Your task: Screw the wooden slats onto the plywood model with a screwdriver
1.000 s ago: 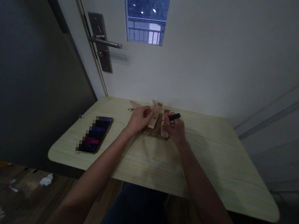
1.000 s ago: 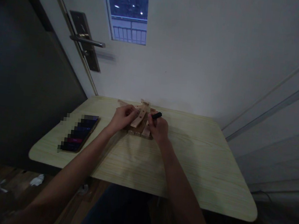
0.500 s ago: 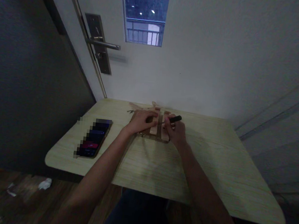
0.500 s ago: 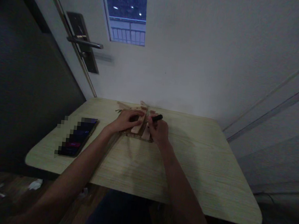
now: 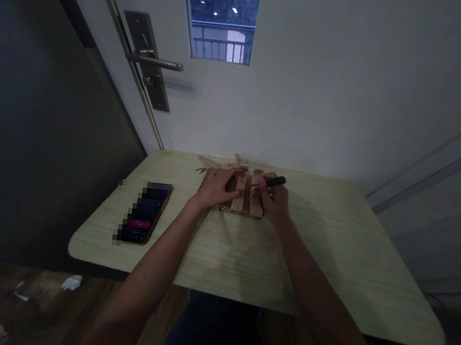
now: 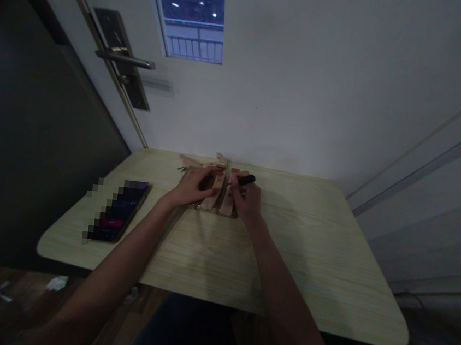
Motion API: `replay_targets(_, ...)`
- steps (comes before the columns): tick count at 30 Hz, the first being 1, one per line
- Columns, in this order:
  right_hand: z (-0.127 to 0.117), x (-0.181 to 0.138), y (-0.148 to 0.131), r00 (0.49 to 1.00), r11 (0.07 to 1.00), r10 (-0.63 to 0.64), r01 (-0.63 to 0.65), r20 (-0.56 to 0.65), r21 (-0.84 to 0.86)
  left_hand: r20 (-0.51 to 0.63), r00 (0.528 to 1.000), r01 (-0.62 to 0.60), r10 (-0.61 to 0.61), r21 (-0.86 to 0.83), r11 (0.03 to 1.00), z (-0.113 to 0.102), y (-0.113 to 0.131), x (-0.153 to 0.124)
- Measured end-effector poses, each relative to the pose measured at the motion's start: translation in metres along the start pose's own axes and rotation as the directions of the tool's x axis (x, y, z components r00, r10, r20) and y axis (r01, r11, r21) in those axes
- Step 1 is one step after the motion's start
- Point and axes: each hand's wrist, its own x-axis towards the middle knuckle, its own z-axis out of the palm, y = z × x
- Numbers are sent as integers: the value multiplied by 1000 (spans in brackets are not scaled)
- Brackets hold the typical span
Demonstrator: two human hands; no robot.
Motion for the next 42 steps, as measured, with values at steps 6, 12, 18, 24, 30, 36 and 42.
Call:
replay_targets(6, -1, 1, 0, 999, 990, -36, 35, 6, 137, 14, 1000, 25, -26, 65, 998, 0, 6, -2)
replay_targets(12, 3, 4, 6, 985, 964, -157, 139, 64, 226, -4, 999, 45, -45, 98, 994, 2, 10, -3)
replay_targets(18, 1, 4, 10, 990, 960, -107, 79, 93, 267, -104, 991, -88, 81, -58, 994, 3, 4, -1)
replay_targets(24, -5, 3, 6, 983, 971, -158, 137, 93, 196, -84, 986, -149, 144, -53, 987, -4, -3, -1)
replay_targets(30, -5, 3, 10, 984, 984, -116, 96, 132, 148, -15, 999, -33, 35, 78, 996, -2, -2, -3)
replay_targets(36, -5, 3, 9, 986, 984, -106, 86, 129, 153, -2, 999, 32, -32, 133, 991, -1, 4, -4)
replay_targets(42, -4, 3, 9, 988, 987, -84, 65, 130, 150, 6, 998, 63, -66, 181, 981, 0, 7, -4)
